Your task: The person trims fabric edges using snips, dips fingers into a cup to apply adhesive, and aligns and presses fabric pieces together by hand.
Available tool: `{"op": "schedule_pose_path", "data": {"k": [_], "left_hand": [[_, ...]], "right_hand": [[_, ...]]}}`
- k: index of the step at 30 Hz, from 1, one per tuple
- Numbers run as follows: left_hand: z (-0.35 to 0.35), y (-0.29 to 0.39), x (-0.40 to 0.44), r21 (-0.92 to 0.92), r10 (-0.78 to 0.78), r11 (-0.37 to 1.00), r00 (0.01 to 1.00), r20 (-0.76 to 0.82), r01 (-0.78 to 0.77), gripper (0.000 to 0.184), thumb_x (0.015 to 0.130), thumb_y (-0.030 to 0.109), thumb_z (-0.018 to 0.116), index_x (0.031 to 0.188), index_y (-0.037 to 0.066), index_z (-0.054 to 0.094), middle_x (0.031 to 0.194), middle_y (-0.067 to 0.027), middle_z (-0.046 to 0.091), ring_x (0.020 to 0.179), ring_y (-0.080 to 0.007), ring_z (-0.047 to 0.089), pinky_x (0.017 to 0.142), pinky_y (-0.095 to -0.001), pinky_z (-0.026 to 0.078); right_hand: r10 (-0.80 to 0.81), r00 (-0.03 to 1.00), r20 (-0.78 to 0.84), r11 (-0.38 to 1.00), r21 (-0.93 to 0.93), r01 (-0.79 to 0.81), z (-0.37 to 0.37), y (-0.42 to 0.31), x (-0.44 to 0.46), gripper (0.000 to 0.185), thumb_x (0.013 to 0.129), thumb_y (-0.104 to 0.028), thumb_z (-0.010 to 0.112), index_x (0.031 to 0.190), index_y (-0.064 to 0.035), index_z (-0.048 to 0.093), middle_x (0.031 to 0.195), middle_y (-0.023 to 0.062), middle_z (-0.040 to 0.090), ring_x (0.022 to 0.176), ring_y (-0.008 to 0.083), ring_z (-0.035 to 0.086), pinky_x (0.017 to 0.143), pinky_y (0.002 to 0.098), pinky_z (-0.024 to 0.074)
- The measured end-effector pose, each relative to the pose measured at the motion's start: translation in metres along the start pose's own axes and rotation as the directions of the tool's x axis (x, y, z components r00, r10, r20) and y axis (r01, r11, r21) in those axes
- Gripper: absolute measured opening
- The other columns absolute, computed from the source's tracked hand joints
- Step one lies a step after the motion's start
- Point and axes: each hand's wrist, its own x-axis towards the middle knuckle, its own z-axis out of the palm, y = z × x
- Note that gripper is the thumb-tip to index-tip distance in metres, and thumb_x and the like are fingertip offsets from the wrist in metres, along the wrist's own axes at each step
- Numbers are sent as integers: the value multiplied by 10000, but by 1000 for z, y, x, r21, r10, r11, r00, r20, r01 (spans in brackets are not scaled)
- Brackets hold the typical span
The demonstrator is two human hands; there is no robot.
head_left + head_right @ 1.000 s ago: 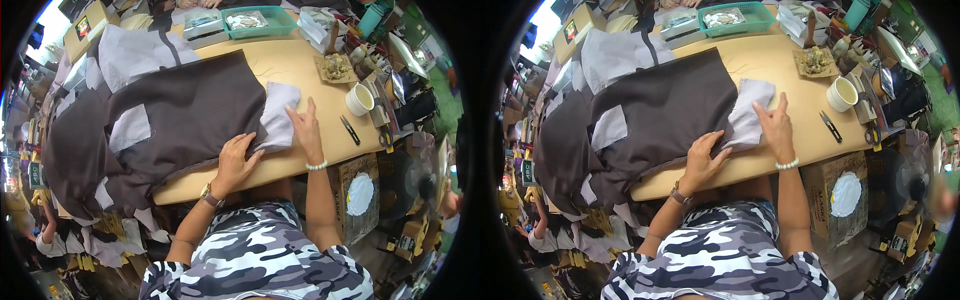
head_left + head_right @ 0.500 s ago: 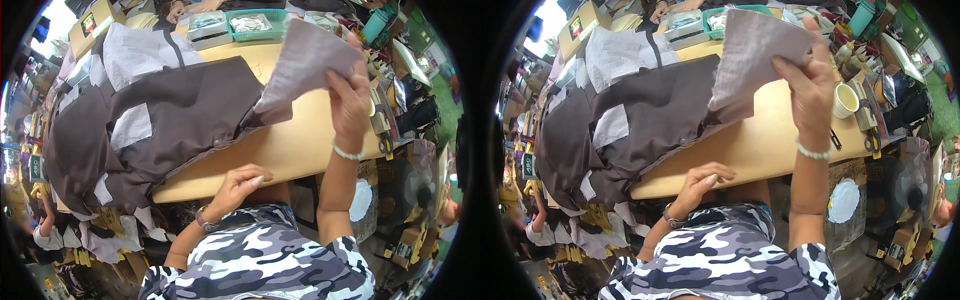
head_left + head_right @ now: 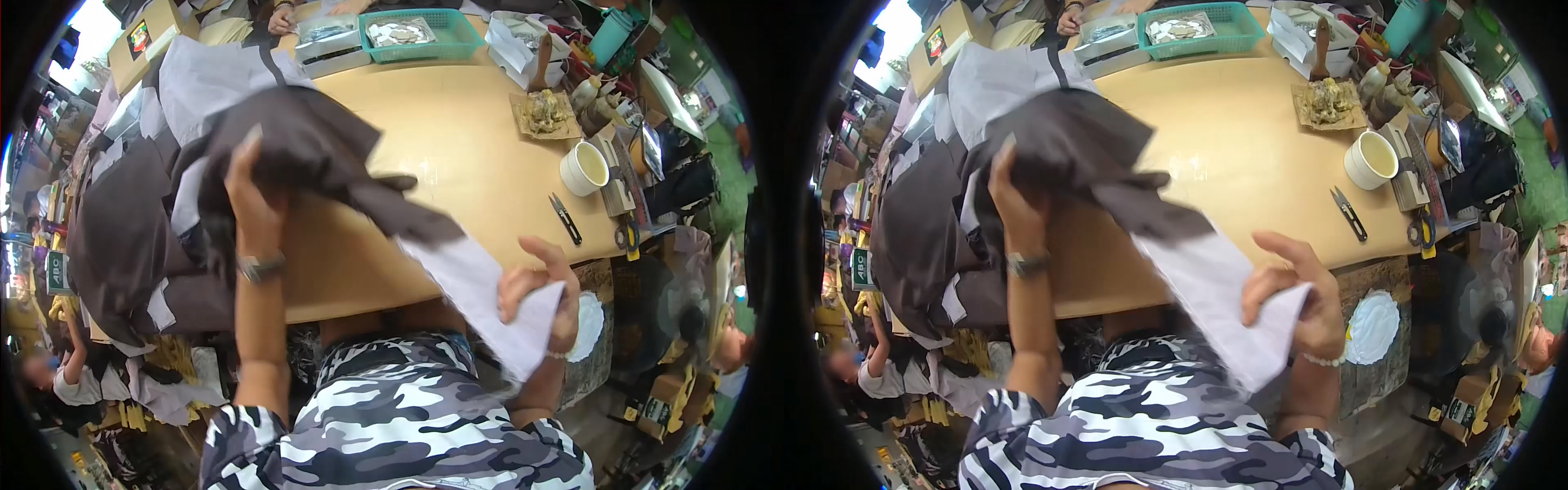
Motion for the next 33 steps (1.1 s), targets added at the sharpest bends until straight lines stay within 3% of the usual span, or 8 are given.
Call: {"op": "schedule_pose_path", "data": {"k": [8,9,11,13,15,21,29,33], "left_hand": [[101,79,145,249,476,730,735,483,-637,275,858,179,580,1083,25,620,960,-96,657,859,-184,628,779,-295,508],[128,77,137,-52,285,955,861,421,-291,221,897,53,499,1063,69,644,962,-56,661,842,-115,612,748,-257,499],[130,41,126,109,381,841,725,574,-529,230,915,96,464,1089,79,614,981,-67,625,907,-128,583,762,-269,482],[96,-21,166,435,-204,891,970,133,127,533,789,409,687,1095,-18,597,929,-151,646,863,-254,641,780,-334,518],[75,-66,130,521,-513,765,847,137,379,588,763,468,702,1085,-14,602,931,-163,636,870,-240,631,765,-320,510],[37,-119,-39,862,-595,490,671,442,-134,583,723,376,772,1103,-25,587,980,-96,631,879,-205,619,781,-330,504],[42,-98,-138,863,-210,291,852,479,-414,259,734,192,728,837,17,568,770,-120,517,746,-289,536,684,-384,432],[37,-105,-137,855,-179,293,854,488,-427,138,797,113,657,837,15,569,779,-122,524,744,-286,541,671,-382,430]], "right_hand": [[-471,863,182,602,-648,466,4,-1,102,733,626,155,548,1330,19,399,794,83,656,853,193,621,850,307,457],[-468,869,160,589,-676,442,0,4,104,726,624,159,539,1324,17,410,804,87,662,870,198,624,856,309,459],[-456,882,118,566,-726,390,-13,22,103,713,619,167,523,1310,14,432,825,94,675,905,209,630,867,314,462],[-307,948,83,556,-793,249,-27,45,87,695,626,162,466,1303,7,447,909,123,680,973,257,629,891,345,469],[-125,991,40,516,-851,100,-45,74,65,699,627,160,432,1307,-2,448,967,142,672,998,283,623,901,361,467],[-2,997,-76,563,-824,-62,-54,93,15,679,633,142,381,1288,-12,468,1097,174,624,1114,339,546,1007,412,380],[-359,800,-481,-112,-829,-548,-143,71,8,464,822,-36,547,1268,38,443,1109,208,571,1069,369,506,922,441,395],[-142,721,-678,318,-721,-616,-136,58,9,498,814,31,571,1292,19,432,930,109,563,849,218,554,772,332,450]]}}
